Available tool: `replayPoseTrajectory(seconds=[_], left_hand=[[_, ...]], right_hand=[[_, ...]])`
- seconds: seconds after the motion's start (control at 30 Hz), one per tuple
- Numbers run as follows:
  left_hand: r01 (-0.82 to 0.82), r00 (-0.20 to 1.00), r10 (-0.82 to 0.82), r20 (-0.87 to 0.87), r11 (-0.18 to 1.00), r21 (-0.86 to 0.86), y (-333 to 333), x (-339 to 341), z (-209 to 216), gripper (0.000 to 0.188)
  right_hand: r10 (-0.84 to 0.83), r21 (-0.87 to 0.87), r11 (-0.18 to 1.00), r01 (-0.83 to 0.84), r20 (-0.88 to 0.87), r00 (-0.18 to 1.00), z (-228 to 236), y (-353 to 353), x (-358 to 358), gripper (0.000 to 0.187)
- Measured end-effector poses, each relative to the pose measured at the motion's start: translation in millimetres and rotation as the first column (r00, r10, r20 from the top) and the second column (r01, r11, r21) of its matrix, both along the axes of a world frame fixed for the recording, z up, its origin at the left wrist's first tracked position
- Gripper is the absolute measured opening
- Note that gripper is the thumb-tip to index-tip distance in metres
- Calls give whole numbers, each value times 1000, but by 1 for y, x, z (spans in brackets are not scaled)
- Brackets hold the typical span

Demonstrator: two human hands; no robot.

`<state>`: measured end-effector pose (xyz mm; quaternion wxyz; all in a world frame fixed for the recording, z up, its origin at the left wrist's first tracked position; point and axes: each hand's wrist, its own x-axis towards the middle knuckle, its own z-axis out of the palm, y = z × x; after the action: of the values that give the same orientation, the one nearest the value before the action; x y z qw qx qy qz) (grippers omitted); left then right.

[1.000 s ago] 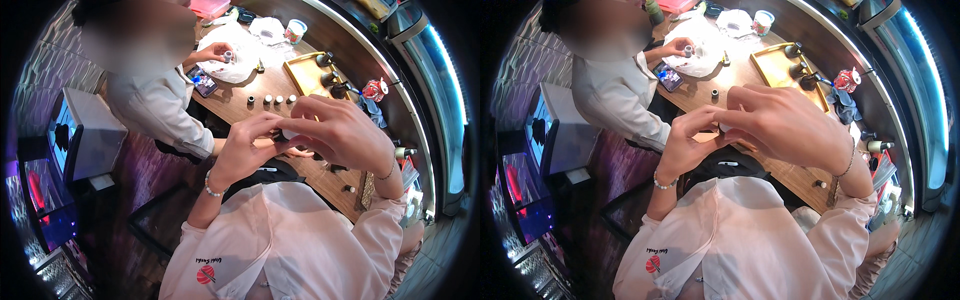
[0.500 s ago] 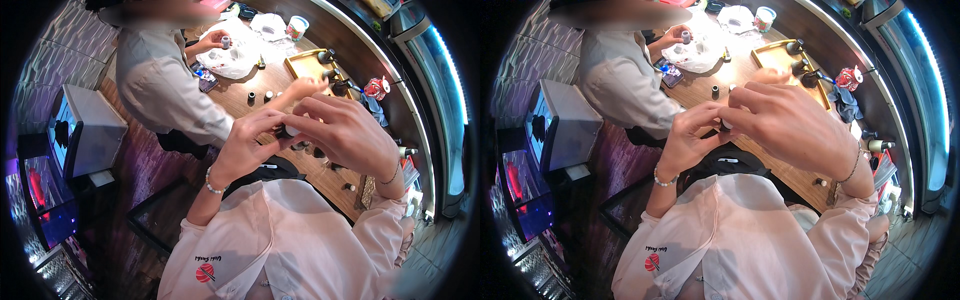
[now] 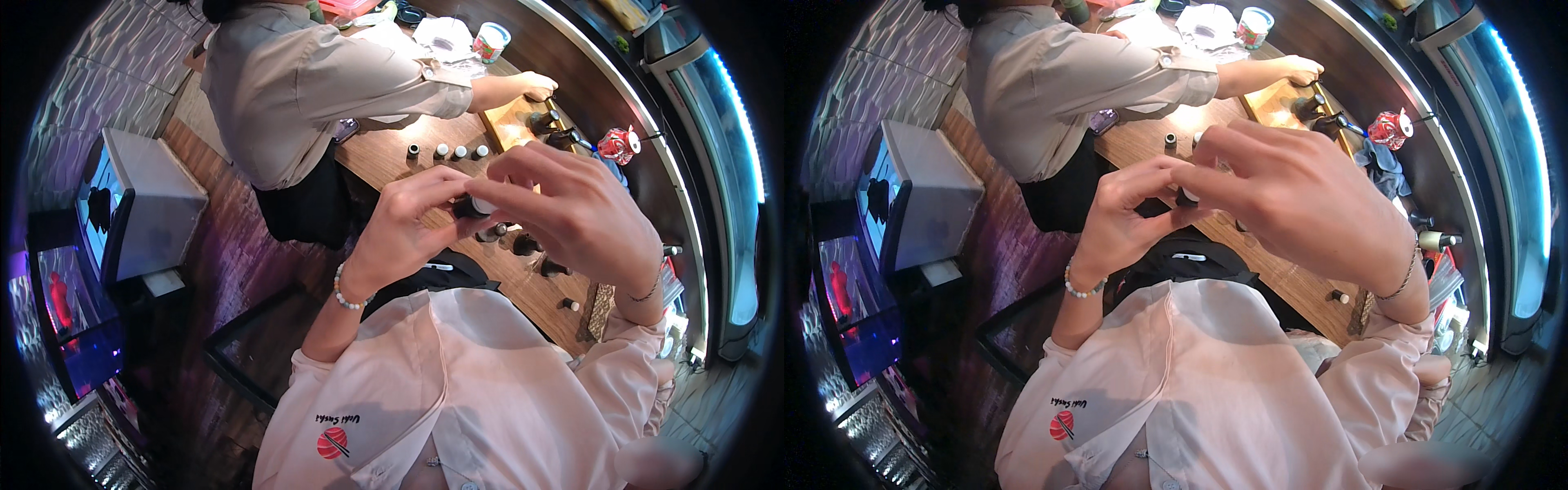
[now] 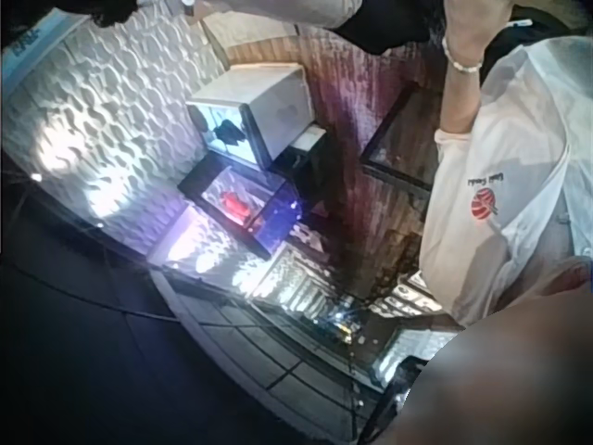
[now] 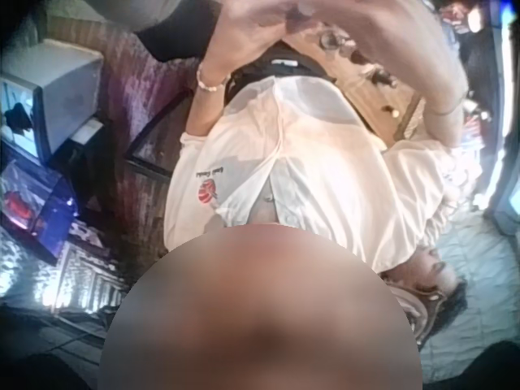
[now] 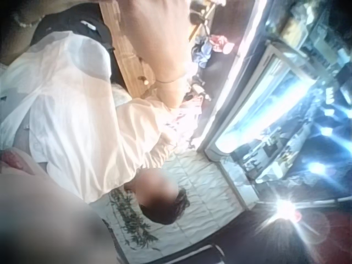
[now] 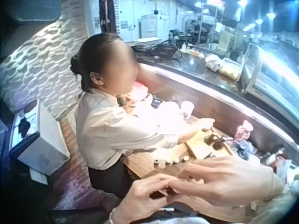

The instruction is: The person assembles small ceramic teapots and cups by attaching white circular bases to the bottoms of the pieces. They retrieve items from a plastic bag, place them on the table, and align the bases before pressing them into place. A coworker performs similar actions across the table.

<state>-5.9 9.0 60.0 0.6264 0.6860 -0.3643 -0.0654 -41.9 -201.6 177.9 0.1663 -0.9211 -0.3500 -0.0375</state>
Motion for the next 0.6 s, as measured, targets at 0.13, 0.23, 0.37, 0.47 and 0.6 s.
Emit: replayPoseTrajectory(seconds=[0.13,0.23,0.37,0.47,0.6], left_hand=[[3,1000,-3,-3,1000,-21,1,1,1,36],[9,1000,-8,15,1000,-16,2,3,2,38],[25,1000,-25,-12,999,-24,3,3,3,39],[9,1000,-9,4,1000,-14,3,2,5,38],[-13,1000,12,29,1000,24,3,2,6,35]], right_hand=[[-77,48,996,77,-5,997,7,-9,1,42],[-102,57,993,101,13,995,6,-12,3,37],[-78,65,995,81,-47,996,4,-12,3,36],[-82,34,996,84,-64,995,6,-11,1,37],[-57,0,998,57,-48,997,5,-9,-2,40]])
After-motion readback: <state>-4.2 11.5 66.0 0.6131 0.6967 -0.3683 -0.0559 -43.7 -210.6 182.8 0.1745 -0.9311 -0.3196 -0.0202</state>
